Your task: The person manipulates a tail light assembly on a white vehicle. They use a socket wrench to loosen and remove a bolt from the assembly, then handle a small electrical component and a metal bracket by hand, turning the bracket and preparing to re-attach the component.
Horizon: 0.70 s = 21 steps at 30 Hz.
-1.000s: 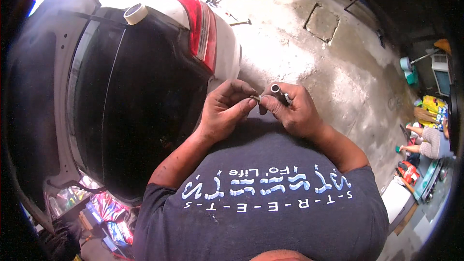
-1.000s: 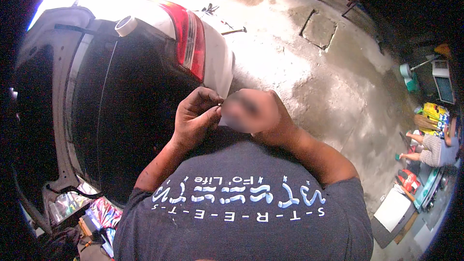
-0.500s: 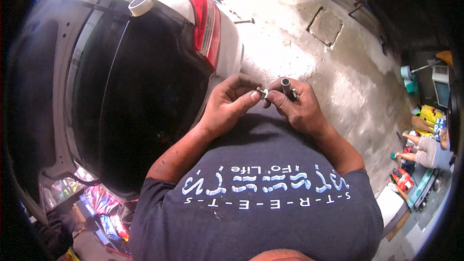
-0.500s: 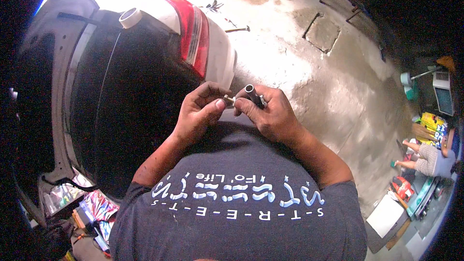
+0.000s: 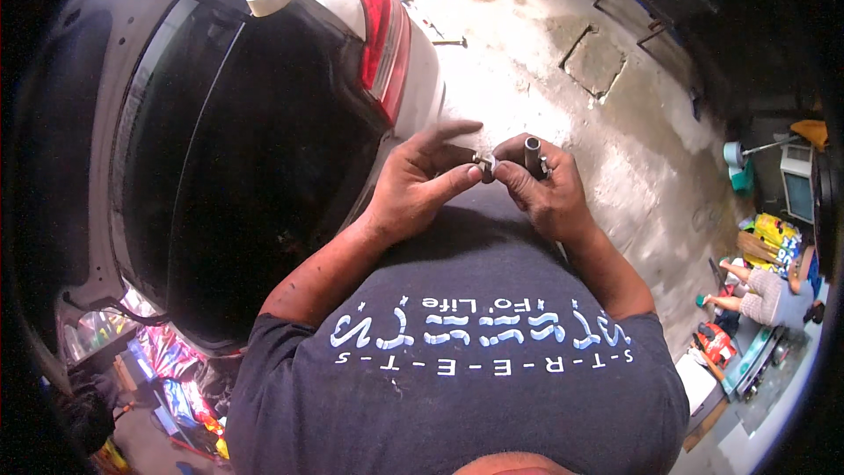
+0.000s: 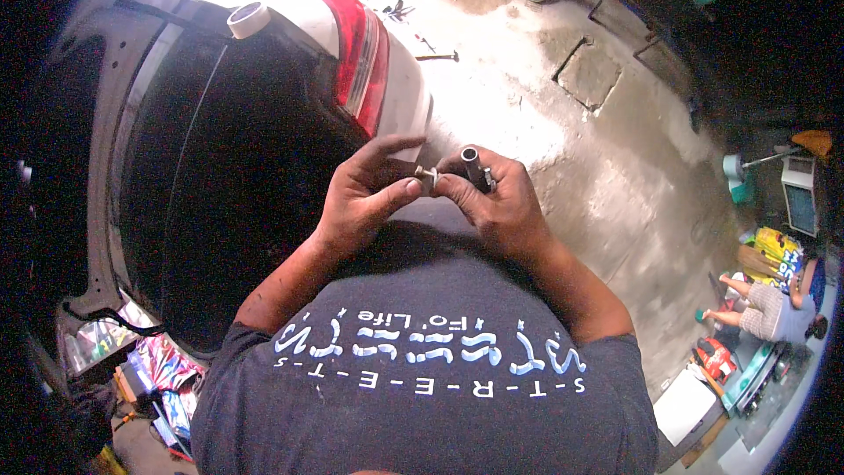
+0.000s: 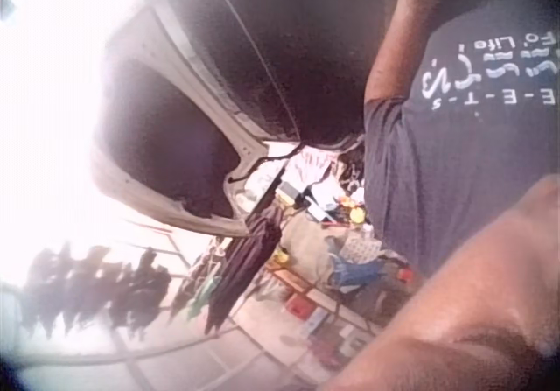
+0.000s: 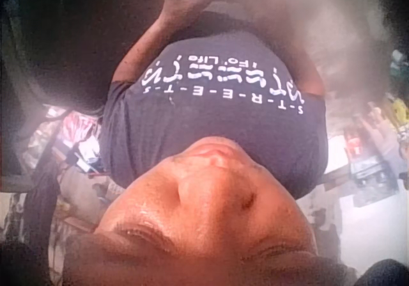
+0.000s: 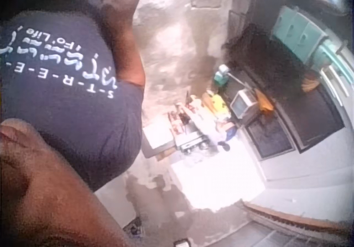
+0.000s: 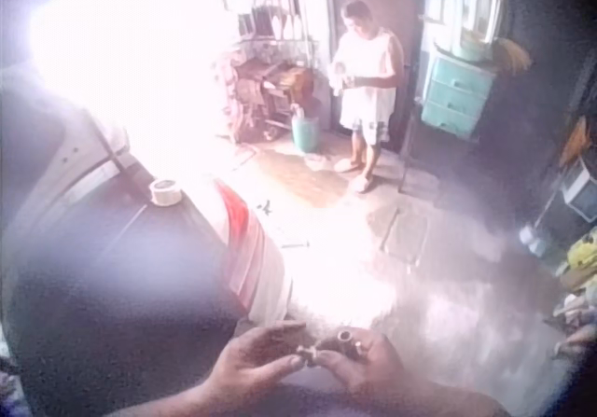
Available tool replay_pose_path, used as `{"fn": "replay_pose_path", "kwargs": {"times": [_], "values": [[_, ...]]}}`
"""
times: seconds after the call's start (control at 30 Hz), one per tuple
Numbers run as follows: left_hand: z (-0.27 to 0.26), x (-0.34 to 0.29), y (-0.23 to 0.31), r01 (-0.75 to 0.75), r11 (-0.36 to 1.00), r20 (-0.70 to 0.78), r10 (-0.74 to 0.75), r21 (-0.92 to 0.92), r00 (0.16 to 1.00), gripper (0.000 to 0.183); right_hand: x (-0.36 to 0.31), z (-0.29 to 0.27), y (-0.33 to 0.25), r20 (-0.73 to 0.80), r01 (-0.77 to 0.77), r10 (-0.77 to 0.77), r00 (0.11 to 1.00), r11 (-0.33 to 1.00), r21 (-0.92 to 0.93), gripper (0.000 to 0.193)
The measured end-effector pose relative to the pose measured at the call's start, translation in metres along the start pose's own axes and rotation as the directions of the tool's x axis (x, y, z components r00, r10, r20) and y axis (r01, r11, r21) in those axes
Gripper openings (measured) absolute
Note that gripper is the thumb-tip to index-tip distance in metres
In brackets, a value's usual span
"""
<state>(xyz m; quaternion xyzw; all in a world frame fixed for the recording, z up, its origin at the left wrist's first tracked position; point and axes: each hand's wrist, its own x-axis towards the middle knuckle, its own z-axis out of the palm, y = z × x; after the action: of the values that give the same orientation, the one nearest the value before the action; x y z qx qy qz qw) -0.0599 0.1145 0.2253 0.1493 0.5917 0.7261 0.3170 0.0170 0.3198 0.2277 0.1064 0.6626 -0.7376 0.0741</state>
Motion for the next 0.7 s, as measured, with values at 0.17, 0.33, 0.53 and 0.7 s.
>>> {"fn": "replay_pose_path", "kwargs": {"times": [0.17, 0.33, 0.53, 0.7], "values": [[-0.017, 0.011, 0.014, 0.060, 0.996, -0.067, -0.056, 0.059, 0.996, 0.037, 0.020, -0.015, -0.015, -0.102, 0.120, -0.144, 0.984, 0.970, -0.210, 0.015], [-0.024, 0.029, 0.025, -0.083, 0.981, -0.168, 0.113, 0.176, 0.979, 0.030, 0.039, -0.022, -0.052, -0.130, 0.306, -0.368, 0.921, 0.887, -0.346, 0.014], [-0.013, 0.037, 0.056, -0.225, 0.959, -0.167, 0.253, 0.173, 0.953, 0.021, 0.049, -0.022, -0.099, -0.073, 0.432, -0.539, 0.839, 0.741, -0.513, 0.013], [-0.016, 0.036, 0.063, -0.298, 0.944, -0.141, 0.318, 0.141, 0.938, 0.021, 0.052, -0.019, -0.117, -0.016, 0.458, -0.559, 0.829, 0.695, -0.555, 0.012]]}}
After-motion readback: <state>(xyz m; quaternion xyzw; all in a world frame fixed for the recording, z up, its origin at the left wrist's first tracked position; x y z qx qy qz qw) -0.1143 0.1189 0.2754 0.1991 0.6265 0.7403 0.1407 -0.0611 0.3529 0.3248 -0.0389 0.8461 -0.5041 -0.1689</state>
